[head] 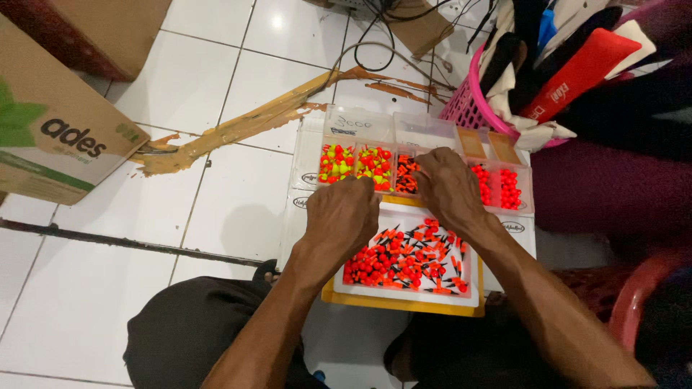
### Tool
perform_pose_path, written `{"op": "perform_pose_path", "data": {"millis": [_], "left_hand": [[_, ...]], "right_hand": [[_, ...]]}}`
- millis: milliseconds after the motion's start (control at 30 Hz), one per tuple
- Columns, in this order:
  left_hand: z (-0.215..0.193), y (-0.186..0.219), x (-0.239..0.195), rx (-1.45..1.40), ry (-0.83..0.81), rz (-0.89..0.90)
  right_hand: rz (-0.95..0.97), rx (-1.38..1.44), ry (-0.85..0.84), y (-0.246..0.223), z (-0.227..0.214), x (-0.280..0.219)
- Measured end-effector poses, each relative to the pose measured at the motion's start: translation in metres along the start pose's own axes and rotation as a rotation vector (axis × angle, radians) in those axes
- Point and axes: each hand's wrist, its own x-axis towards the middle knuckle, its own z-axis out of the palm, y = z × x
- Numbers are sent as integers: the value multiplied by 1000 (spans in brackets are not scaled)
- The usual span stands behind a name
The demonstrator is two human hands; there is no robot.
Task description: The person sits on the floor and sorts small, colorful fishing lures from a yellow tray into a clear plastic organizer box with multiple compartments. They pick up the lures by hand and place them into the appropriate sections.
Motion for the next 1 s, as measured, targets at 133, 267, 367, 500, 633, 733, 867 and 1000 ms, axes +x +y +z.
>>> {"op": "perform_pose_path", "data": {"millis": [133, 267, 367, 500, 633, 733, 867, 1000], "left_hand": [[0, -3, -1, 11, 35, -21], [5, -8, 2, -2, 72, -4], [2, -6, 0, -3, 76, 1], [-3, -6, 2, -46, 14, -15], [-9, -3, -1, -14, -45, -41], [-19, 3, -1, -28, -107, -56], [-34, 14, -4, 0, -206, -145], [-35, 14, -5, 27, -220, -216]], "right_hand": [[-292, -85, 267, -28, 0, -10], [-619, -19, 422, -69, 15, -25], [-754, 8, 433, -82, 15, -23], [-779, -104, 393, -84, 15, -21], [-767, -133, 349, -87, 26, -22], [-773, -70, 352, -82, 36, -23], [-733, -93, 384, -95, 13, -23], [-607, 13, 414, -90, 0, -27]]}}
